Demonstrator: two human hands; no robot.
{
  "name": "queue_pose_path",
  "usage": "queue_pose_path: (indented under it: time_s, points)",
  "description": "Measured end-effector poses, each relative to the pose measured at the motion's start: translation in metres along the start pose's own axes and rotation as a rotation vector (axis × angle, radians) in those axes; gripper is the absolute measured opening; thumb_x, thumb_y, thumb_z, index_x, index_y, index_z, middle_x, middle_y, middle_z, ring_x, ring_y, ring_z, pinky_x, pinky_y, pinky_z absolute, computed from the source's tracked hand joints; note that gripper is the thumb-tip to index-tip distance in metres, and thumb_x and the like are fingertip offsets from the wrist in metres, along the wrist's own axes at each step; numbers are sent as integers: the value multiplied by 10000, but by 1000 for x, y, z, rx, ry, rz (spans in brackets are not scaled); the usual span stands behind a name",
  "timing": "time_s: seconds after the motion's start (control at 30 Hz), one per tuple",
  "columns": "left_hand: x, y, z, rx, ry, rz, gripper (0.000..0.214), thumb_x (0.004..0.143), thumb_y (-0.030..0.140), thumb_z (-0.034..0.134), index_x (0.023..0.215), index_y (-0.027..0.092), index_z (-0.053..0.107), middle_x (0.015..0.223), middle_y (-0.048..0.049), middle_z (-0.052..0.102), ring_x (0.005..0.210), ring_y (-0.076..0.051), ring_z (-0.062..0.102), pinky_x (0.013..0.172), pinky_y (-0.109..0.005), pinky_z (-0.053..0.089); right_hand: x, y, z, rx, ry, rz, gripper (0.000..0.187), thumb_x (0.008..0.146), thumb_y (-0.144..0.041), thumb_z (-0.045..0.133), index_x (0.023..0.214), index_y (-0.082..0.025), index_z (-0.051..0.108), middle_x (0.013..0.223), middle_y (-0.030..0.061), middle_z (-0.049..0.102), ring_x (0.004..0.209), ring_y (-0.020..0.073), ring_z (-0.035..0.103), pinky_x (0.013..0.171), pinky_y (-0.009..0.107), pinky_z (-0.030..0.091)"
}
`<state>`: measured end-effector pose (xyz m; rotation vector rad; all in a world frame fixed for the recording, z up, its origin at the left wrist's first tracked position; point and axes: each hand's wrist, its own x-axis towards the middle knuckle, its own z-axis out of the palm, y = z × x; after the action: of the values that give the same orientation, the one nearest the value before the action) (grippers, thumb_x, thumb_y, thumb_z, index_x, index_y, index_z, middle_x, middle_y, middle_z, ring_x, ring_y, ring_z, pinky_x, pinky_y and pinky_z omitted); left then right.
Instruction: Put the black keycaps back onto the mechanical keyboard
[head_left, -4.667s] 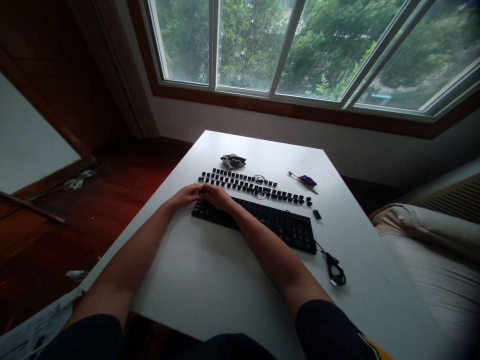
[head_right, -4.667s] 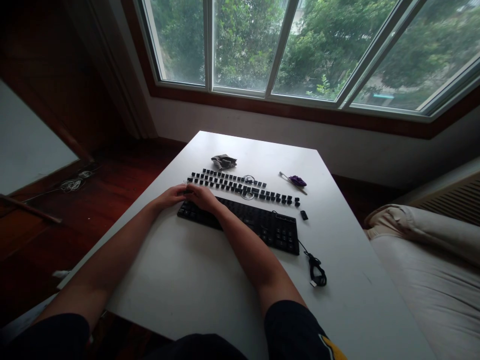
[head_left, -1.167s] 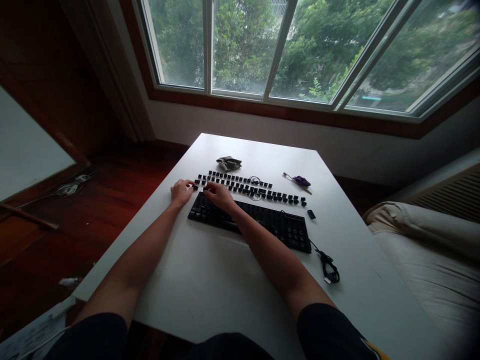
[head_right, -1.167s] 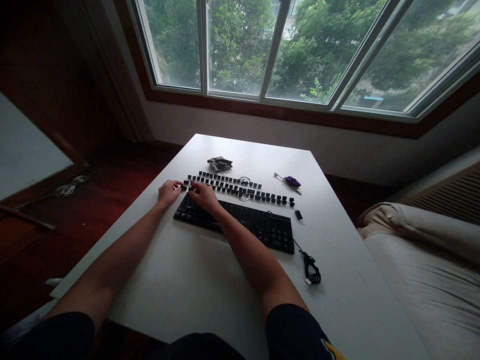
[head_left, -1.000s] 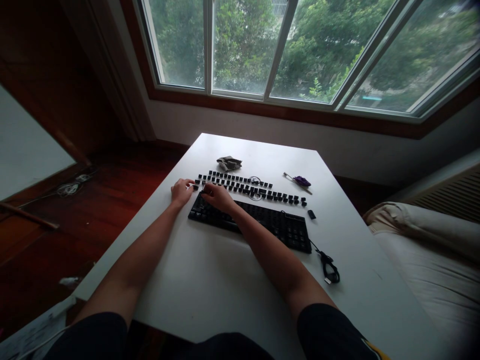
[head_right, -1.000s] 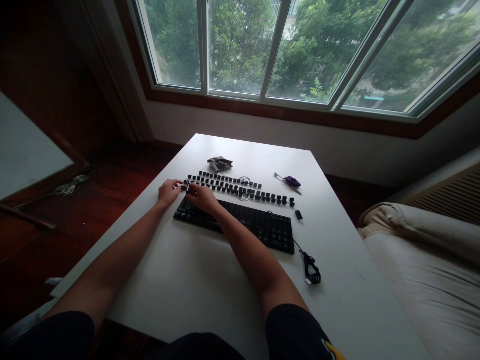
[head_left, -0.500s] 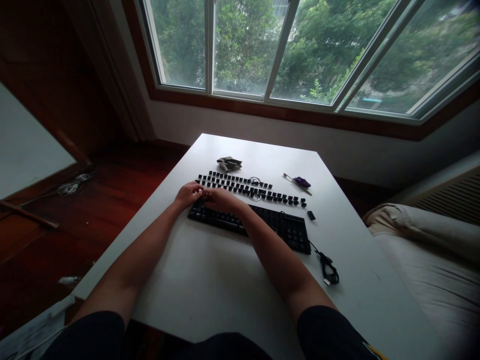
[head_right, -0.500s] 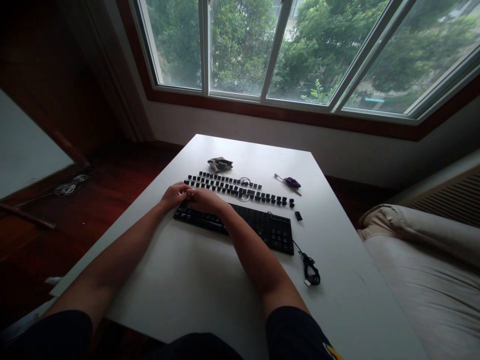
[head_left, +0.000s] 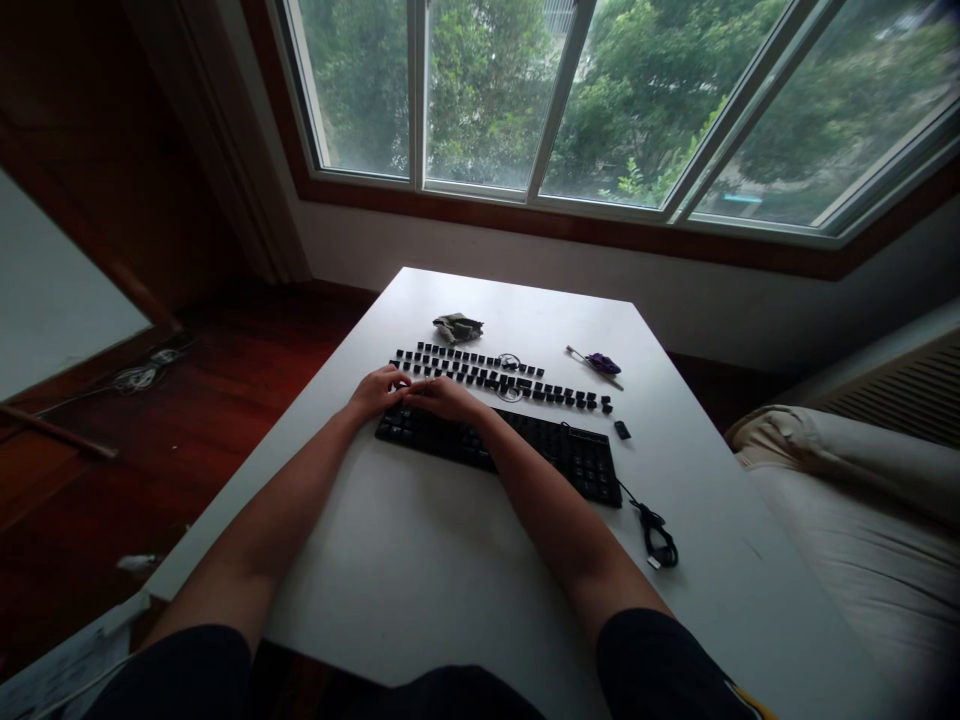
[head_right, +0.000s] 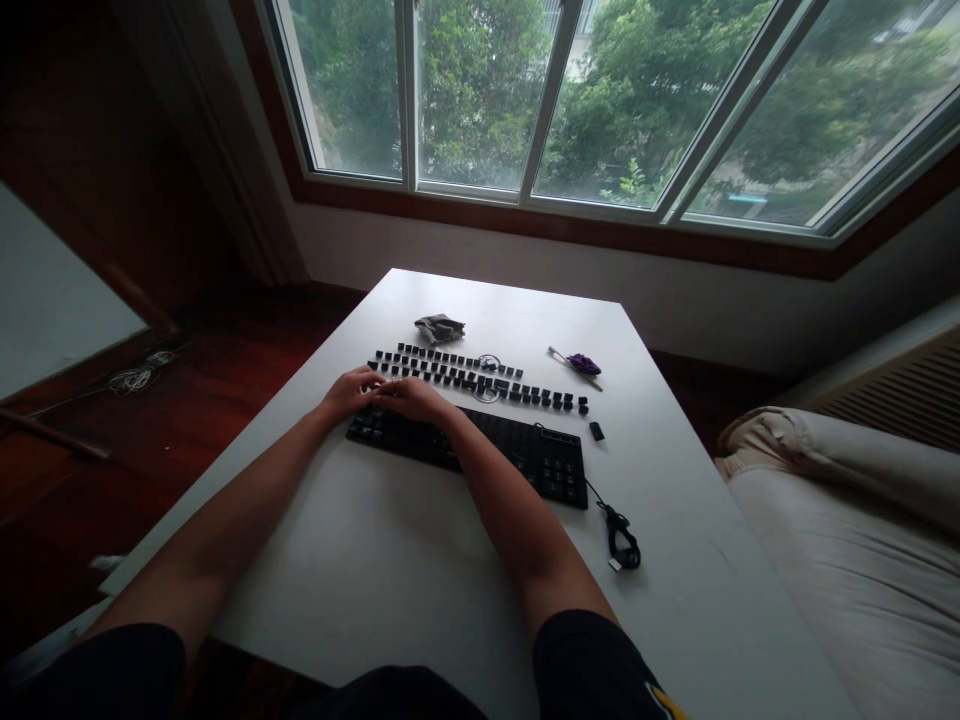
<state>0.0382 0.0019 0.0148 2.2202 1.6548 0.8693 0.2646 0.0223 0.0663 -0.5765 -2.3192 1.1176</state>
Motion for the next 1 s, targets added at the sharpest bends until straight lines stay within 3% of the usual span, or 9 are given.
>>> queue_pose_path:
  time_s: [0.23,0.33,0.5,0.63,0.83,1.0]
  points:
    - [-2,2,1,-29,27,32,199,857,338,623,975,249,756,872,-17,618,707,-148,568,702,-291,481,3,17,1,409,-14,142,356,854,-519,701,797,-167,707,673,10,716,611,143,670,603,245,549]
    - [-1,6,-1,-58,47,29,210,873,313,592,973,239,761,877,-21,632,717,-152,579,714,-299,493,5,21,1,414,33,154,329,862,-496,699,828,-168,703,678,10,712,612,140,668,599,242,551]
    - [3,21,-10,-245,37,-20,267,889,274,528,1016,220,757,1001,-49,702,910,-198,649,825,-326,518,9,20,-3,384,265,115,307,888,-475,666,831,-175,687,698,7,706,638,128,674,639,242,565]
    - [6,33,-11,-414,11,19,306,869,319,603,1123,194,720,1078,-64,733,977,-218,666,874,-341,512,12,20,-8,431,405,84,312,896,-488,639,854,-182,686,714,13,698,668,134,686,634,253,586]
    - [8,38,-3,-542,50,11,355,883,386,652,1167,175,683,1076,-88,743,986,-224,685,861,-334,515,12,18,-8,472,429,41,312,888,-500,648,878,-188,666,719,1,685,683,135,687,638,256,605]
    - [7,41,0,-484,109,50,326,897,371,643,1173,196,647,1042,-71,748,920,-200,702,806,-314,532,15,16,-9,587,488,161,358,892,-535,644,847,-181,615,666,-18,644,609,121,678,561,225,592]
